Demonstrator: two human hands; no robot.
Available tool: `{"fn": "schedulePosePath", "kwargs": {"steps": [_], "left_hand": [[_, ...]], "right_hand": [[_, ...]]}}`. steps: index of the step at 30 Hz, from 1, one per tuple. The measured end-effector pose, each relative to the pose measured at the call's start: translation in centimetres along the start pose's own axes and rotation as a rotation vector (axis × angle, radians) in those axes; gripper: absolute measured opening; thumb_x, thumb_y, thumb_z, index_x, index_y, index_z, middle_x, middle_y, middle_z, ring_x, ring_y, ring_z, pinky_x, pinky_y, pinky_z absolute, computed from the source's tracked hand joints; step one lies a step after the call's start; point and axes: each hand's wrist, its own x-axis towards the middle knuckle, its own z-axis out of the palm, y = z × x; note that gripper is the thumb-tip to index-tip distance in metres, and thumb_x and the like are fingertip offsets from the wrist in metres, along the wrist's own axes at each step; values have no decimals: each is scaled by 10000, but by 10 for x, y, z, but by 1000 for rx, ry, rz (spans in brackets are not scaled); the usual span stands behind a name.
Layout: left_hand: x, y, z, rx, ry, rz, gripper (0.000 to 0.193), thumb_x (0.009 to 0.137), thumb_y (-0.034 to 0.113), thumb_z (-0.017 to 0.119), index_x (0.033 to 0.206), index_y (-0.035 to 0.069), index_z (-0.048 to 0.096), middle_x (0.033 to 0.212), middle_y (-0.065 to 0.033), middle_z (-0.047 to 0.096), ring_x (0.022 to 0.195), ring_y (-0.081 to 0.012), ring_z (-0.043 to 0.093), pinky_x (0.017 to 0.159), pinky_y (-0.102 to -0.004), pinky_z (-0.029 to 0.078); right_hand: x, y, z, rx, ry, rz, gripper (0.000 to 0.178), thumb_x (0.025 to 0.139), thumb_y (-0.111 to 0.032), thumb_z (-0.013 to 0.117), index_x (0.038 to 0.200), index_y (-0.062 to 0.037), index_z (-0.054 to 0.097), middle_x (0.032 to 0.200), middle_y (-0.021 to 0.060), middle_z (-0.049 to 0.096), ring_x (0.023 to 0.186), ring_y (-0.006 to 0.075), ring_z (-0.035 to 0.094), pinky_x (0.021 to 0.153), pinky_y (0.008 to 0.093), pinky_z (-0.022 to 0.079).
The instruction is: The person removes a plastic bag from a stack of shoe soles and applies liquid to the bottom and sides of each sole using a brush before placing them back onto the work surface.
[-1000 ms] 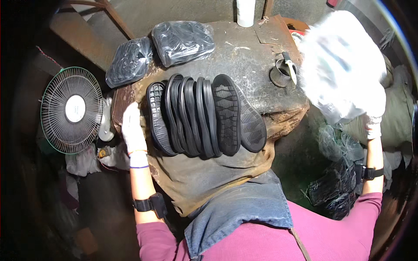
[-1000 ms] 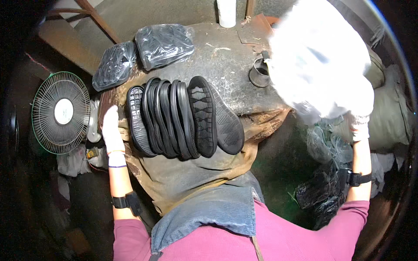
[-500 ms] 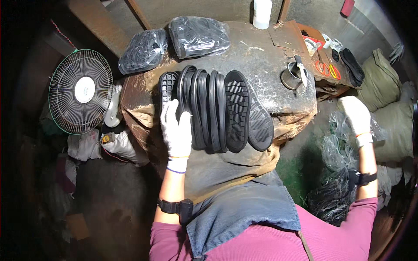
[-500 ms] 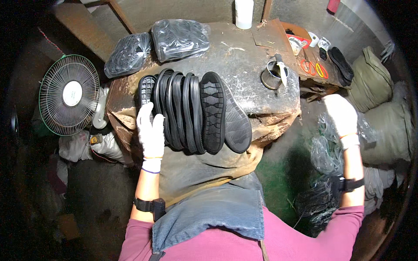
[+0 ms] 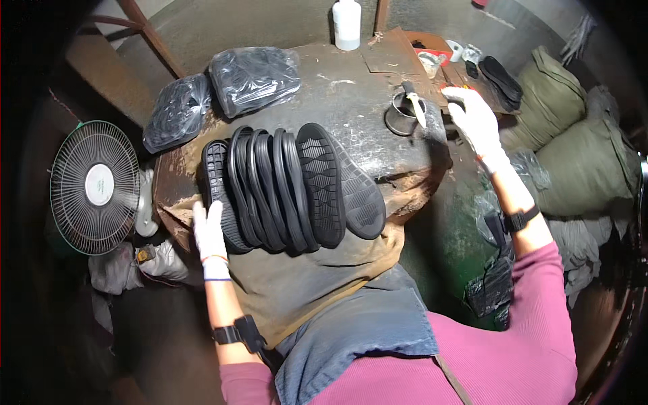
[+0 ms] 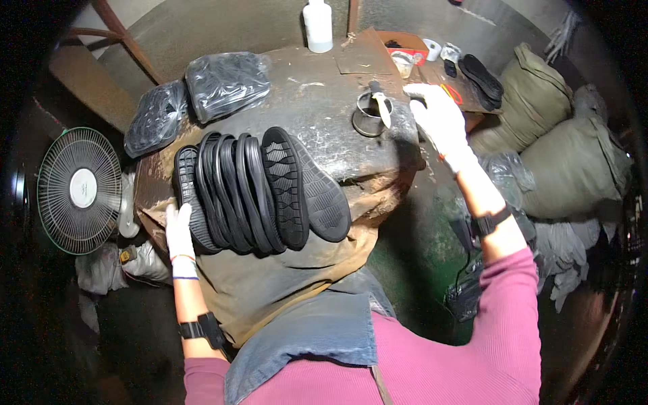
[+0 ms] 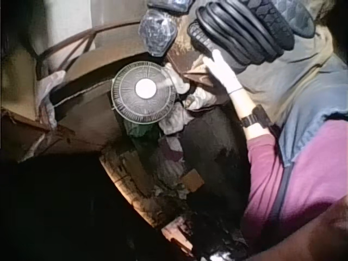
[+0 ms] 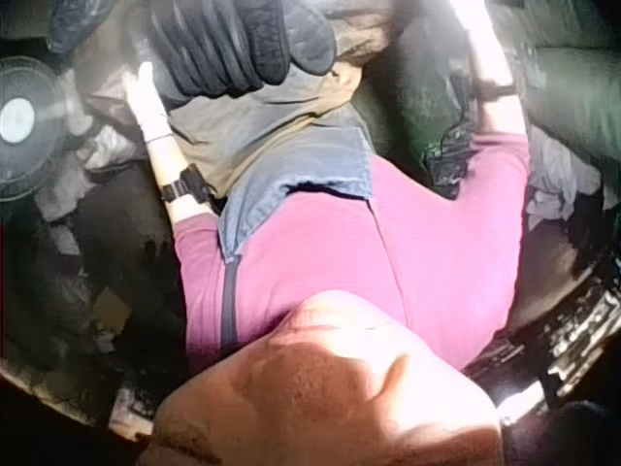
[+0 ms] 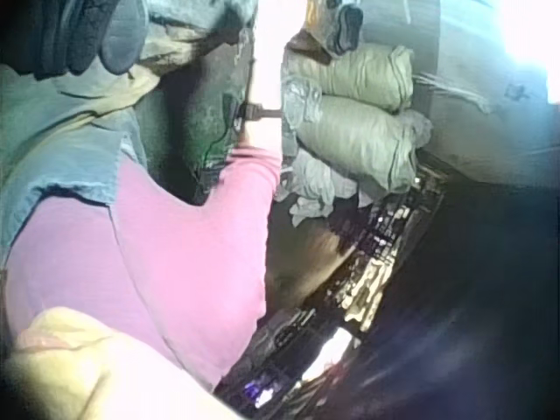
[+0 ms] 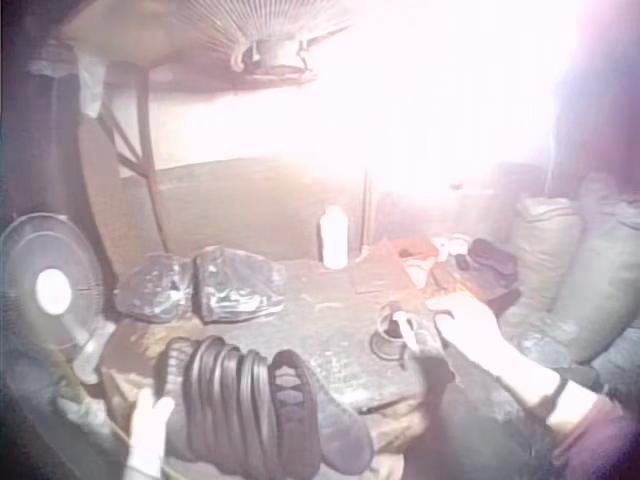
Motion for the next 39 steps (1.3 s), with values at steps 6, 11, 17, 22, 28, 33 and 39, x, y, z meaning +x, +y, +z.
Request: {"fn": "schedulePosePath", "kwargs": {"steps": [6,11,17,22,28,33,39], "left_hand": [[45,13,24,582,-103,92,801,911,285,767,1605,63,436,1586,-269,488,1445,-431,482,1228,-470,370],[43,-32,-26,291,-221,123,695,960,283,738,1564,47,491,1578,-263,484,1465,-399,453,1245,-442,348],[-9,51,36,577,183,515,484,1003,209,691,1440,17,608,1494,-225,566,1397,-386,522,1211,-478,387],[-38,40,43,414,-68,475,453,1028,210,633,1407,-38,619,1394,-261,632,1308,-402,582,1165,-469,432],[-54,54,62,603,-132,413,614,1013,366,670,1432,-74,581,1413,-291,607,1304,-444,579,1140,-481,449],[-79,77,72,565,-163,682,635,934,264,783,1458,-30,576,1484,-258,567,1369,-418,546,1171,-470,432],[-86,80,71,4,-540,171,835,963,153,744,1657,-1,307,1648,-234,398,1494,-329,421,1239,-396,341]], "right_hand": [[28,28,22,-169,-158,-361,290,896,-167,693,1176,-149,768,1068,101,749,998,321,718,924,420,561],[46,16,34,-140,-195,-328,277,937,-169,678,1200,-135,760,1129,98,748,1017,321,711,905,416,567],[39,42,20,-180,-175,-300,337,877,-109,696,1207,-150,747,1082,90,731,1019,320,691,896,414,551],[60,28,33,-270,-237,-577,298,847,-109,713,1133,-165,779,915,96,716,867,313,698,776,425,560],[73,13,48,-402,-412,-744,155,921,-184,676,1030,-180,786,799,86,660,782,297,680,686,438,530],[81,25,54,-410,-663,-699,98,849,-213,701,859,-128,749,770,110,661,802,321,687,716,458,526],[81,18,60,-385,-473,-774,222,957,-255,602,925,-70,720,867,150,704,849,371,675,805,465,511]]}}
